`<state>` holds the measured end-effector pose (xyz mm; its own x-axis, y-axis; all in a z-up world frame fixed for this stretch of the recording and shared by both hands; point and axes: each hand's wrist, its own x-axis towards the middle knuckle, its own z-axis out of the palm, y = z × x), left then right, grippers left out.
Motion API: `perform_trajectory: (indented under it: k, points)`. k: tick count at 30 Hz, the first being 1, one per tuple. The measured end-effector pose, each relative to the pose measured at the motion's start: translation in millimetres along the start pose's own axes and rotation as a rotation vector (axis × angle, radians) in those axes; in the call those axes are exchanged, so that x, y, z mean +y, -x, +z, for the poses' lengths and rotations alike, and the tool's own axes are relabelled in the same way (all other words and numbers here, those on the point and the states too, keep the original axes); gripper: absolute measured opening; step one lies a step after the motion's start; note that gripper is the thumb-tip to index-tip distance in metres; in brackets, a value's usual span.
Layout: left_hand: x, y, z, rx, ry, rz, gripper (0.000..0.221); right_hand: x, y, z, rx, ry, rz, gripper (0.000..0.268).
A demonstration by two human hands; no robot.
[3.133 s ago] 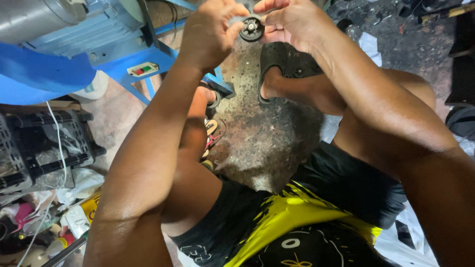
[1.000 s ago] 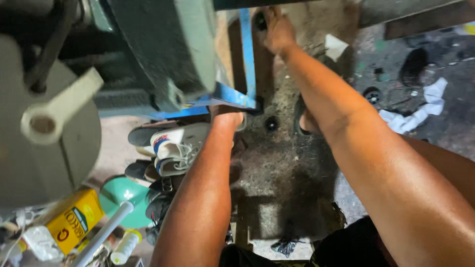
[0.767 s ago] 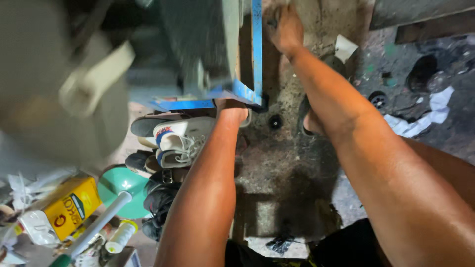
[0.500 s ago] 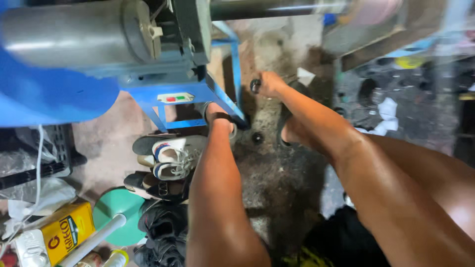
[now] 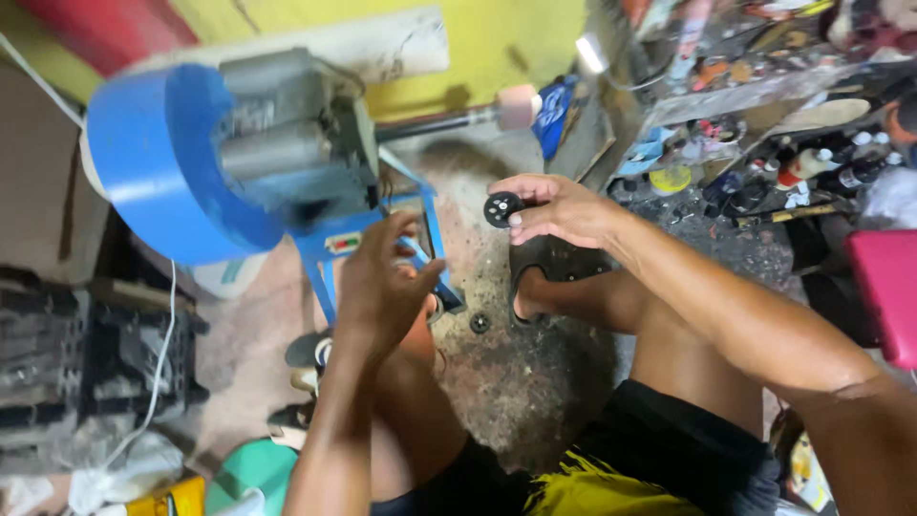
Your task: The person uses a grinding wheel to smooth the edges of a small black rubber shoe component, periodically holding the part to the wheel and then rotating it in their hands.
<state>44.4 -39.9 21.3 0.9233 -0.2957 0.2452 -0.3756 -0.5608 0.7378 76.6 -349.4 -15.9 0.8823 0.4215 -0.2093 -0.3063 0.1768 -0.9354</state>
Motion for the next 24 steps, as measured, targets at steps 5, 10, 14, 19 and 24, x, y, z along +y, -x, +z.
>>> perform_trajectory:
  k: [5,10,14,19,24]
  points:
    - [10,-79,53,-0.374,0.369,-0.054,0.064,2,12,-5,0.040,-0.181,-0.078,0.052]
    - [-28,-98,117,-0.428,0.880,-0.238,0.052,20,-1,-35,0.065,-0.369,-0.064,0.047]
    - [-52,-86,167,-0.356,1.210,-0.337,0.046,38,-8,-57,0.140,-0.360,-0.025,0.044]
    - [-63,-109,219,-0.241,1.469,-0.548,0.039,34,-27,-81,0.220,-0.283,0.015,0.034]
    - [-89,-135,262,-0.072,1.521,-0.663,0.037,40,-50,-96,0.241,-0.233,0.004,0.034]
